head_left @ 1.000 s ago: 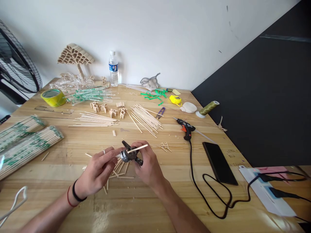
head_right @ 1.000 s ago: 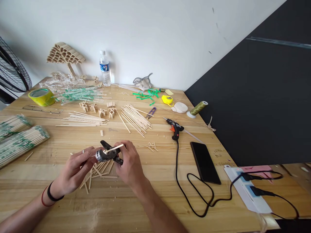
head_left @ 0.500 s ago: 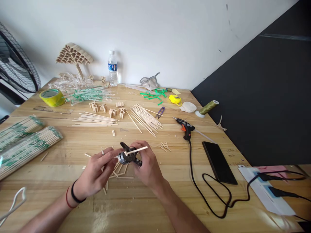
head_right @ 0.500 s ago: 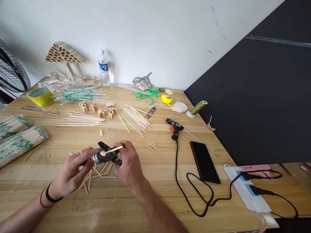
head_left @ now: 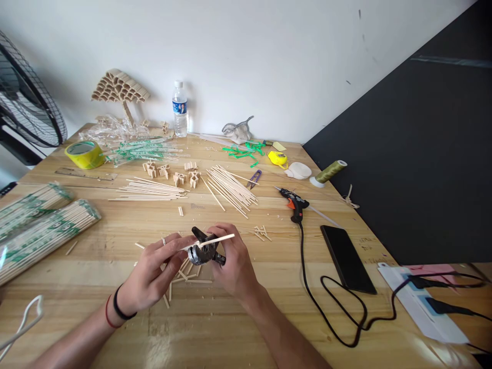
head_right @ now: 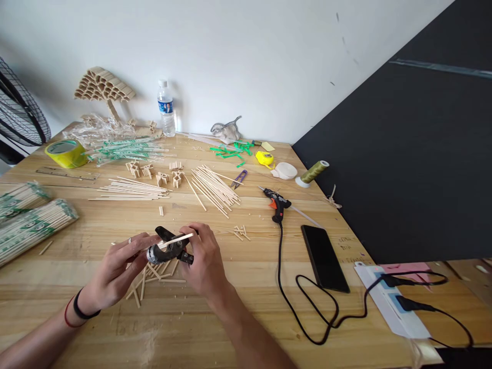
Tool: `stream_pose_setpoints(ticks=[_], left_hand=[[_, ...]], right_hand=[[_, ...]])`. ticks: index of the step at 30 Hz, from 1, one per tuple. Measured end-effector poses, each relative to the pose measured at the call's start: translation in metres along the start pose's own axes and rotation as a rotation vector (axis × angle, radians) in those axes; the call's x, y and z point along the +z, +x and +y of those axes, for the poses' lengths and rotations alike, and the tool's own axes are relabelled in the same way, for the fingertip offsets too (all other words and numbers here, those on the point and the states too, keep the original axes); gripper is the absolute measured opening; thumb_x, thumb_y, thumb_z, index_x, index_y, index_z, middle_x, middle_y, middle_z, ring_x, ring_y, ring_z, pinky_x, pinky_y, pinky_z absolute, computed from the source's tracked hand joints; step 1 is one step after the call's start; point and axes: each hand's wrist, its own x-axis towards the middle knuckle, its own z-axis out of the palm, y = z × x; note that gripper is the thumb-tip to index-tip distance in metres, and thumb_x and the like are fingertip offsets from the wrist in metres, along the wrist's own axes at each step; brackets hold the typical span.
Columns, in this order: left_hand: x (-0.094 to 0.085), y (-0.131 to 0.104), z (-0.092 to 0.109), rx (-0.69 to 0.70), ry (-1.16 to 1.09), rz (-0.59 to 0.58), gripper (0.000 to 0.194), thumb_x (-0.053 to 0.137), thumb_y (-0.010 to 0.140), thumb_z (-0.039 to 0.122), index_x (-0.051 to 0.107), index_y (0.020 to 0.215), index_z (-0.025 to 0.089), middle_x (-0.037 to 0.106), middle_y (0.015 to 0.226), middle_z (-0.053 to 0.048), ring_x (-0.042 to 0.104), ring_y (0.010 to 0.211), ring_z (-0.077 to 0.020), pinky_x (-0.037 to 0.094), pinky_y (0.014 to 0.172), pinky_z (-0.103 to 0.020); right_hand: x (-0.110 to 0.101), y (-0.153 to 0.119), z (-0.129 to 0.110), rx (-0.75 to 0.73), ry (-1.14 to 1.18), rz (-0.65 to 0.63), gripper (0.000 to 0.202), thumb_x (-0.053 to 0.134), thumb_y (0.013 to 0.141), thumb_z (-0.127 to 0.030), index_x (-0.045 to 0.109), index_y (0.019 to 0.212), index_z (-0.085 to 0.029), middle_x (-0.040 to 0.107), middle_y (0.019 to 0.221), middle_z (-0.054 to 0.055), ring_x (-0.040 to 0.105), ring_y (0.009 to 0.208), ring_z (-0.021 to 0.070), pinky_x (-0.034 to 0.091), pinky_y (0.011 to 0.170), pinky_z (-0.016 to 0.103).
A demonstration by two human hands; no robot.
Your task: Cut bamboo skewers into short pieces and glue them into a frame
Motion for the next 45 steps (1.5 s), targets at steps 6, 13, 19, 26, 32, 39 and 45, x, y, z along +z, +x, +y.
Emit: stream_pose_setpoints(ticks=[6, 13, 19, 26, 32, 39, 45], left_hand=[[0.0004, 0.0008, -0.002, 0.019, -0.007, -0.012, 0.046, 0.046, 0.099, -0.001, 0.06, 0.135, 0.023, 0.062, 0.089, -0.002, 0.055, 0.073, -0.0113, 0.044, 0.065, -0.02], [-0.0017, 0.0005, 0.0004, 0.028, -0.027, -0.032, 0.047, 0.046, 0.099, 0.0, 0.06, 0.136, 0.025, 0.064, 0.091, -0.003, 0.055, 0.073, -0.0118, 0.045, 0.066, -0.02], [-0.0022, 0.0014, 0.002, 0.037, -0.045, -0.022, 0.046, 0.045, 0.1, 0.002, 0.06, 0.137, 0.025, 0.065, 0.091, -0.003, 0.056, 0.072, -0.0122, 0.045, 0.064, -0.021], [-0.0036, 0.0, 0.0003, 0.017, 0.002, -0.015, 0.043, 0.045, 0.101, 0.004, 0.063, 0.135, 0.025, 0.069, 0.095, -0.006, 0.062, 0.076, -0.0146, 0.048, 0.066, -0.023], [-0.0011, -0.0006, -0.0004, -0.001, 0.003, -0.015, 0.044, 0.046, 0.1, 0.004, 0.063, 0.135, 0.025, 0.065, 0.089, -0.003, 0.057, 0.07, -0.0124, 0.045, 0.063, -0.022], [-0.0015, -0.0036, 0.0001, -0.052, -0.015, -0.031, 0.043, 0.044, 0.101, 0.004, 0.065, 0.134, 0.023, 0.058, 0.081, 0.0, 0.051, 0.066, -0.0118, 0.041, 0.06, -0.022], [-0.0019, -0.0014, 0.0035, -0.092, 0.02, -0.014, 0.031, 0.047, 0.102, 0.008, 0.07, 0.119, 0.019, 0.058, 0.076, 0.0, 0.05, 0.063, -0.0107, 0.04, 0.058, -0.021]], right_hand=[[0.0001, -0.0004, 0.0017, -0.014, 0.013, 0.009, 0.05, 0.063, 0.076, -0.001, 0.057, 0.121, -0.023, 0.061, 0.117, 0.013, 0.061, 0.11, 0.0295, 0.055, 0.096, 0.048], [-0.0022, 0.0003, 0.0005, -0.039, -0.004, 0.029, 0.052, 0.064, 0.077, -0.004, 0.056, 0.124, -0.025, 0.059, 0.119, 0.011, 0.06, 0.11, 0.029, 0.055, 0.095, 0.047], [-0.0017, -0.0003, 0.0, -0.043, -0.044, 0.052, 0.05, 0.067, 0.08, -0.009, 0.055, 0.126, -0.025, 0.058, 0.121, 0.011, 0.059, 0.111, 0.0293, 0.054, 0.094, 0.047], [-0.0023, 0.0007, 0.0003, -0.02, -0.051, 0.023, 0.049, 0.065, 0.079, -0.005, 0.057, 0.124, -0.024, 0.059, 0.12, 0.012, 0.059, 0.111, 0.029, 0.053, 0.095, 0.046], [-0.0023, 0.0017, 0.0006, 0.016, -0.057, 0.009, 0.036, 0.065, 0.075, -0.004, 0.06, 0.106, -0.023, 0.062, 0.108, 0.01, 0.061, 0.102, 0.0282, 0.054, 0.09, 0.044], [-0.0023, 0.002, -0.001, 0.041, -0.098, 0.0, 0.033, 0.063, 0.072, -0.001, 0.06, 0.096, -0.022, 0.064, 0.095, 0.007, 0.062, 0.091, 0.0265, 0.053, 0.08, 0.038], [-0.0024, 0.0018, -0.0015, 0.074, -0.18, -0.039, 0.027, 0.067, 0.072, -0.004, 0.062, 0.09, -0.023, 0.066, 0.087, 0.005, 0.064, 0.081, 0.0238, 0.05, 0.072, 0.031]])
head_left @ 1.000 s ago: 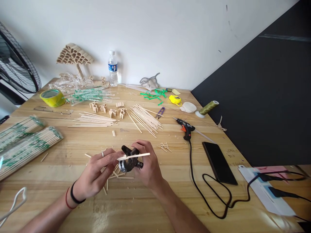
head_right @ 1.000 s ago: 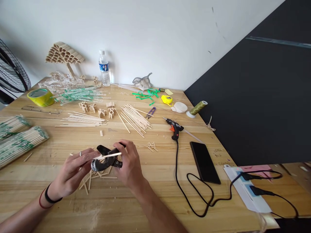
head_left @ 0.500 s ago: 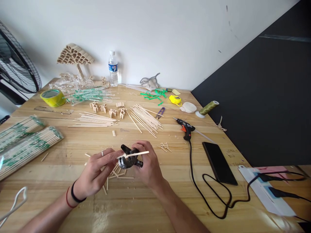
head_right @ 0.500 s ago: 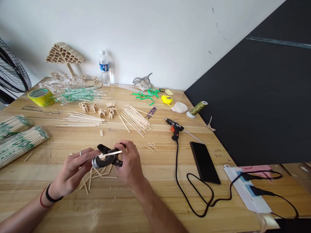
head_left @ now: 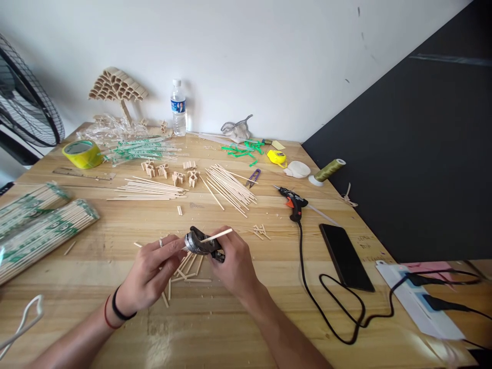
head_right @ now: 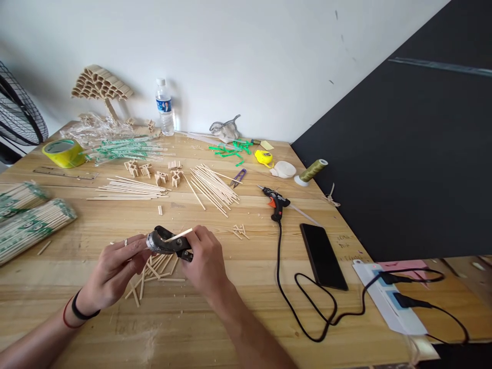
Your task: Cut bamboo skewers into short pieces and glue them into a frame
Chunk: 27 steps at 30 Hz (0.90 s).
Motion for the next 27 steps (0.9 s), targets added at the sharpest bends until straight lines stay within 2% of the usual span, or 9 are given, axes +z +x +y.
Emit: stream_pose_setpoints(ticks=[4, 9, 16, 21, 24, 27], left_hand=[[0.002, 0.001, 0.0, -0.045, 0.022, 0.029, 0.028, 0.05, 0.102, 0.013, 0.07, 0.121, 0.017, 0.063, 0.074, 0.0, 0.053, 0.058, -0.0097, 0.041, 0.054, -0.02], [0.005, 0.002, -0.002, -0.136, -0.007, 0.003, 0.032, 0.051, 0.103, 0.02, 0.067, 0.13, 0.016, 0.069, 0.076, -0.001, 0.056, 0.057, -0.0098, 0.044, 0.054, -0.021], [-0.001, 0.007, 0.0, -0.256, -0.059, -0.061, 0.034, 0.048, 0.106, 0.035, 0.068, 0.124, 0.014, 0.066, 0.075, -0.001, 0.055, 0.058, -0.0108, 0.044, 0.056, -0.022], [-0.009, 0.011, -0.02, -0.376, 0.001, 0.017, 0.035, 0.05, 0.105, 0.04, 0.066, 0.121, 0.013, 0.056, 0.066, 0.003, 0.047, 0.055, -0.0106, 0.038, 0.051, -0.022], [-0.009, 0.014, -0.036, -0.329, 0.129, 0.064, 0.031, 0.053, 0.103, 0.038, 0.069, 0.114, 0.014, 0.064, 0.078, -0.001, 0.053, 0.063, -0.0125, 0.044, 0.058, -0.024], [-0.007, 0.015, -0.042, -0.276, 0.195, 0.082, 0.031, 0.052, 0.103, 0.037, 0.069, 0.117, 0.015, 0.068, 0.097, -0.008, 0.062, 0.082, -0.0177, 0.051, 0.068, -0.029]], right_hand=[[-0.002, 0.0, -0.003, 0.091, -0.105, -0.103, 0.02, 0.071, 0.075, -0.009, 0.059, 0.083, -0.023, 0.068, 0.082, 0.003, 0.065, 0.075, 0.0226, 0.045, 0.067, 0.03], [-0.004, 0.002, -0.006, 0.209, -0.167, -0.186, 0.016, 0.072, 0.08, -0.015, 0.058, 0.083, -0.023, 0.072, 0.079, 0.003, 0.067, 0.074, 0.0225, 0.041, 0.066, 0.028], [-0.009, 0.004, -0.008, 0.308, -0.217, -0.256, 0.017, 0.071, 0.084, -0.022, 0.056, 0.078, -0.023, 0.072, 0.072, 0.002, 0.065, 0.065, 0.0208, 0.033, 0.061, 0.028], [-0.01, 0.004, -0.01, 0.307, -0.14, -0.259, 0.021, 0.068, 0.087, -0.022, 0.052, 0.074, -0.024, 0.067, 0.066, 0.0, 0.061, 0.06, 0.0187, 0.032, 0.059, 0.027], [-0.011, 0.003, -0.013, 0.306, -0.084, -0.282, 0.022, 0.066, 0.088, -0.021, 0.051, 0.072, -0.024, 0.064, 0.062, -0.002, 0.058, 0.057, 0.0174, 0.031, 0.056, 0.026], [-0.011, 0.002, -0.016, 0.292, -0.085, -0.298, 0.021, 0.068, 0.086, -0.021, 0.053, 0.072, -0.024, 0.065, 0.062, -0.002, 0.059, 0.057, 0.0178, 0.031, 0.057, 0.026]])
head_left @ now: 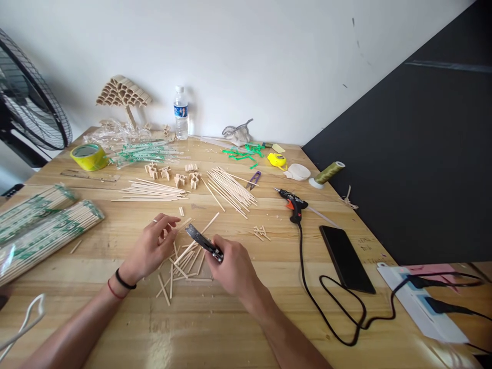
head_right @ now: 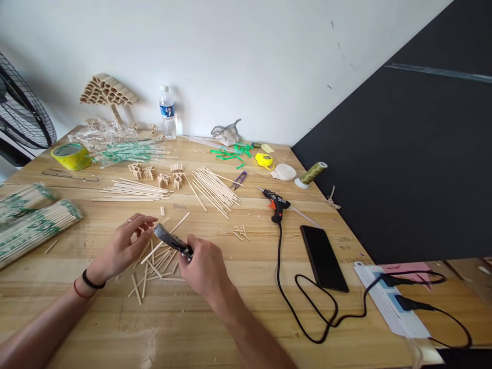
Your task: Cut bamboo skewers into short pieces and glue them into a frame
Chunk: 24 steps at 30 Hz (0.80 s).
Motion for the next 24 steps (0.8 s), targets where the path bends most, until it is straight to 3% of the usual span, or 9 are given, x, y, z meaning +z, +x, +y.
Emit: stream_pose_setpoints(ticks=[5, 8, 13, 17, 24], left_hand=[[-0.002, -0.013, 0.014, 0.124, -0.035, 0.094, 0.034, 0.043, 0.108, 0.03, 0.059, 0.134, 0.017, 0.066, 0.12, -0.012, 0.062, 0.112, -0.0235, 0.051, 0.096, -0.039], [-0.003, -0.022, 0.026, 0.274, -0.063, 0.03, 0.04, 0.043, 0.107, 0.026, 0.052, 0.145, 0.018, 0.061, 0.135, -0.015, 0.058, 0.125, -0.0274, 0.049, 0.105, -0.043], [-0.001, -0.024, 0.035, 0.45, 0.024, -0.089, 0.043, 0.053, 0.1, 0.019, 0.059, 0.142, 0.021, 0.059, 0.138, -0.015, 0.06, 0.126, -0.0294, 0.052, 0.103, -0.043], [0.004, -0.023, 0.037, 0.486, 0.119, -0.061, 0.036, 0.056, 0.097, 0.014, 0.062, 0.132, 0.017, 0.063, 0.124, -0.015, 0.061, 0.116, -0.0281, 0.052, 0.098, -0.043], [0.012, -0.027, 0.048, 0.429, 0.238, 0.041, 0.026, 0.059, 0.095, 0.012, 0.063, 0.12, 0.016, 0.066, 0.11, -0.012, 0.061, 0.106, -0.0281, 0.048, 0.09, -0.043]], right_hand=[[0.0, -0.001, -0.004, 0.009, -0.038, -0.043, 0.016, 0.073, 0.084, -0.018, 0.06, 0.075, -0.024, 0.072, 0.068, 0.0, 0.065, 0.061, 0.0196, 0.029, 0.057, 0.027], [0.0, -0.001, -0.006, 0.007, -0.065, -0.073, 0.011, 0.074, 0.083, -0.018, 0.065, 0.079, -0.023, 0.077, 0.075, 0.002, 0.07, 0.065, 0.0219, 0.03, 0.058, 0.028], [0.005, -0.005, -0.009, -0.001, -0.101, -0.113, 0.011, 0.073, 0.084, -0.023, 0.072, 0.095, -0.023, 0.081, 0.085, 0.005, 0.075, 0.076, 0.0257, 0.037, 0.062, 0.029], [0.009, -0.007, -0.01, -0.018, -0.085, -0.136, 0.018, 0.073, 0.086, -0.023, 0.073, 0.104, -0.024, 0.082, 0.091, 0.006, 0.077, 0.081, 0.0275, 0.042, 0.065, 0.03], [0.011, -0.006, -0.014, -0.019, -0.103, -0.19, 0.009, 0.068, 0.088, -0.023, 0.073, 0.096, -0.023, 0.082, 0.088, 0.005, 0.078, 0.08, 0.0272, 0.039, 0.063, 0.03]])
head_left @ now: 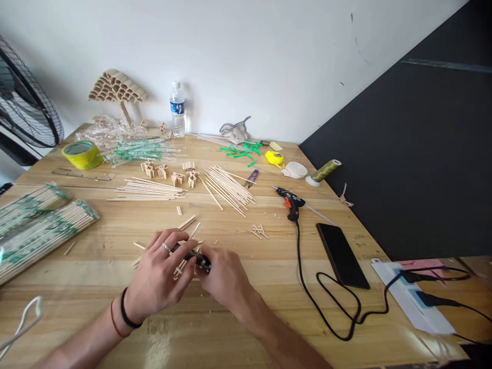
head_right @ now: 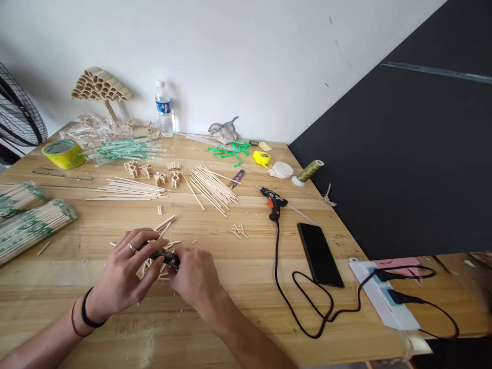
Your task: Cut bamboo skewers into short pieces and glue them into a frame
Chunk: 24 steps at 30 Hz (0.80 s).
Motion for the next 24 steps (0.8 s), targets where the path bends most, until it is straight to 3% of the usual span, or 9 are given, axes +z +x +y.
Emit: stream_pose_setpoints(ticks=[6, 11, 24], left_hand=[[0.005, -0.002, -0.003, 0.016, -0.032, 0.038, 0.02, 0.06, 0.094, 0.011, 0.063, 0.114, 0.015, 0.068, 0.106, -0.011, 0.061, 0.103, -0.0266, 0.048, 0.091, -0.042], [0.008, -0.003, -0.006, 0.019, -0.032, 0.038, 0.021, 0.06, 0.093, 0.011, 0.064, 0.114, 0.016, 0.069, 0.105, -0.01, 0.063, 0.102, -0.0267, 0.049, 0.09, -0.042], [0.009, -0.001, -0.008, 0.032, -0.021, 0.046, 0.016, 0.059, 0.096, 0.013, 0.064, 0.11, 0.016, 0.071, 0.103, -0.009, 0.063, 0.097, -0.0248, 0.047, 0.086, -0.04]], right_hand=[[0.0, 0.0, -0.001, 0.02, -0.024, -0.05, 0.013, 0.066, 0.091, -0.028, 0.074, 0.1, -0.024, 0.083, 0.089, 0.006, 0.078, 0.082, 0.0276, 0.039, 0.064, 0.031], [0.005, -0.001, 0.001, 0.001, -0.001, -0.021, 0.017, 0.067, 0.091, -0.028, 0.074, 0.106, -0.024, 0.083, 0.094, 0.006, 0.078, 0.084, 0.0271, 0.041, 0.067, 0.03], [0.013, 0.001, 0.005, 0.003, -0.049, 0.015, 0.013, 0.067, 0.093, -0.032, 0.076, 0.1, -0.024, 0.083, 0.088, 0.007, 0.078, 0.078, 0.0261, 0.04, 0.064, 0.03]])
